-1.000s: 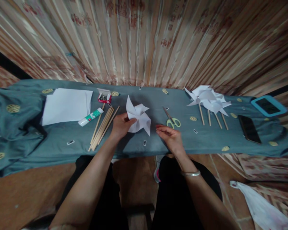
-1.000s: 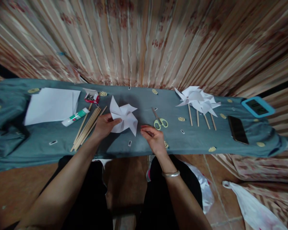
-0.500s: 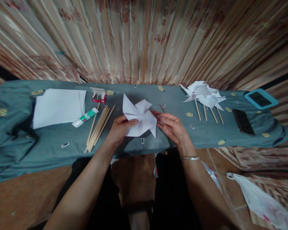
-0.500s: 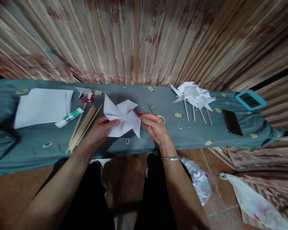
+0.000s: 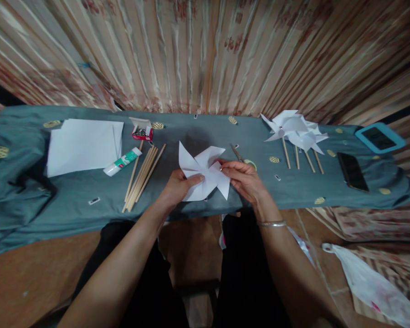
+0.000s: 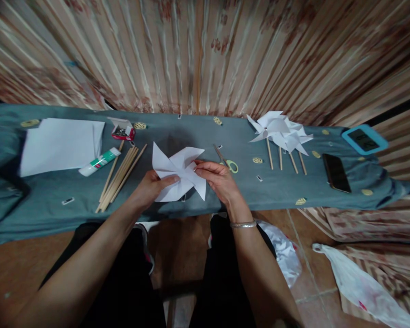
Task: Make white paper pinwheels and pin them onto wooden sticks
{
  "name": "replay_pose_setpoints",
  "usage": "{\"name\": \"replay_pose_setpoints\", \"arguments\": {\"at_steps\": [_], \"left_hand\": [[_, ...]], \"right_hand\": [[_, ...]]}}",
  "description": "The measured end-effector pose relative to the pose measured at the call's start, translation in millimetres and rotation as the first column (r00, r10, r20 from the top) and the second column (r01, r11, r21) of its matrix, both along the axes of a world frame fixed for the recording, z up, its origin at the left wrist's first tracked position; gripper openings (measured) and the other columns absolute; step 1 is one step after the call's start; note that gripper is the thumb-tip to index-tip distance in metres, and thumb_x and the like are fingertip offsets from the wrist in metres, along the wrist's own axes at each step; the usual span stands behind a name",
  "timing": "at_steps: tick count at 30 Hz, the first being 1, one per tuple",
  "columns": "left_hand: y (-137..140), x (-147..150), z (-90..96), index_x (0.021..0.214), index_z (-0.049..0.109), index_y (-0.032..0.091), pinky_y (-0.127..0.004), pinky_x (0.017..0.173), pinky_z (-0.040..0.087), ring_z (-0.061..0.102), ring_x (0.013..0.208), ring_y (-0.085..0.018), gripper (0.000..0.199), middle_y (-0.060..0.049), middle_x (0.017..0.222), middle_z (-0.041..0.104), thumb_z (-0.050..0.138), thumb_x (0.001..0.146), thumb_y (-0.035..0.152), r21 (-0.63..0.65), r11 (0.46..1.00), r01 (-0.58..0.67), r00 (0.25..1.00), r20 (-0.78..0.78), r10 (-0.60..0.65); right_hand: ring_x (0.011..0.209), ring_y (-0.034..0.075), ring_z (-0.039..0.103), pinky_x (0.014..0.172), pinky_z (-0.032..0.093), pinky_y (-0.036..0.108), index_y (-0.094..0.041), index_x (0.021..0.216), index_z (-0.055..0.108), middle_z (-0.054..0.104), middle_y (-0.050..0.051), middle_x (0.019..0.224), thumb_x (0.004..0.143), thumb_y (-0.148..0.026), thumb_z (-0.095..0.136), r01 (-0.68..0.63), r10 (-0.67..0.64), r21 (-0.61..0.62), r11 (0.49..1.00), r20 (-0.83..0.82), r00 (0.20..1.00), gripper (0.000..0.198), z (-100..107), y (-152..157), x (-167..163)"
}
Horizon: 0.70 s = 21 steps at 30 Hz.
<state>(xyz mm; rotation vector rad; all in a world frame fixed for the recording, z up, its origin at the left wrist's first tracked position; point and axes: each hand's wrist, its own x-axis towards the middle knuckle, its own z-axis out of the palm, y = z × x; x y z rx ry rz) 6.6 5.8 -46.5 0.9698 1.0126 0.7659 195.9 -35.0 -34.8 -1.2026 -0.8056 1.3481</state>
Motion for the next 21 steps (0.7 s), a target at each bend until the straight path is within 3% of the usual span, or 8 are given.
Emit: {"name": "replay_pose_setpoints", "arguments": {"at_steps": [5, 9, 16, 21], "left_hand": [[1.6, -1.1, -7.2, 0.083, 0.074, 0.012, -0.032, 0.071, 0.054, 0.067, 0.077, -0.022, 0.034, -0.007, 0.084, 0.076, 0.079, 0.055, 0.031, 0.144, 0.990, -0.007, 0.995, -0.093, 0.020], [3.3, -1.5, -12.0, 0.082, 0.074, 0.012, -0.034, 0.074, 0.055, 0.069, 0.079, -0.024, 0.035, -0.008, 0.084, 0.076, 0.079, 0.053, 0.032, 0.177, 0.983, -0.057, 0.990, -0.120, 0.079], [3.6, 3.1, -9.9, 0.084, 0.076, 0.011, -0.035, 0.075, 0.055, 0.070, 0.079, -0.026, 0.039, -0.008, 0.087, 0.077, 0.082, 0.053, 0.034, 0.176, 0.979, -0.102, 0.991, -0.065, 0.115], [1.6, 5.3, -7.8, 0.084, 0.076, 0.012, -0.034, 0.076, 0.055, 0.070, 0.079, -0.025, 0.043, -0.008, 0.087, 0.077, 0.087, 0.049, 0.034, 0.093, 0.982, -0.162, 0.987, 0.028, 0.160]], "right_hand": [[0.106, 0.022, 0.066, 0.106, 0.043, 0.041, -0.027, 0.071, 0.077, 0.077, 0.001, 0.096, 0.053, -0.037, 0.089, -0.030, 0.027, 0.049, 0.998, 0.046, 0.999, 0.023, -0.2, -2.1, -5.1], [0.123, 0.025, 0.057, 0.109, 0.040, 0.041, -0.028, 0.073, 0.078, 0.070, 0.002, 0.118, 0.060, -0.034, 0.086, -0.043, 0.015, 0.140, 0.989, 0.197, 0.980, 0.017, -6.6, -2.8, -8.4], [0.135, 0.025, 0.046, 0.116, 0.032, 0.044, -0.029, 0.078, 0.077, 0.061, 0.000, 0.134, 0.073, -0.029, 0.077, -0.055, -0.121, 0.319, 0.946, 0.507, 0.853, 0.006, -14.2, -0.9, -15.0], [0.135, 0.027, 0.047, 0.116, 0.032, 0.049, -0.028, 0.078, 0.077, 0.060, 0.001, 0.134, 0.071, -0.028, 0.079, 0.027, -0.168, 0.318, 0.948, 0.424, 0.890, 0.008, -18.6, 2.1, -11.6]]}}
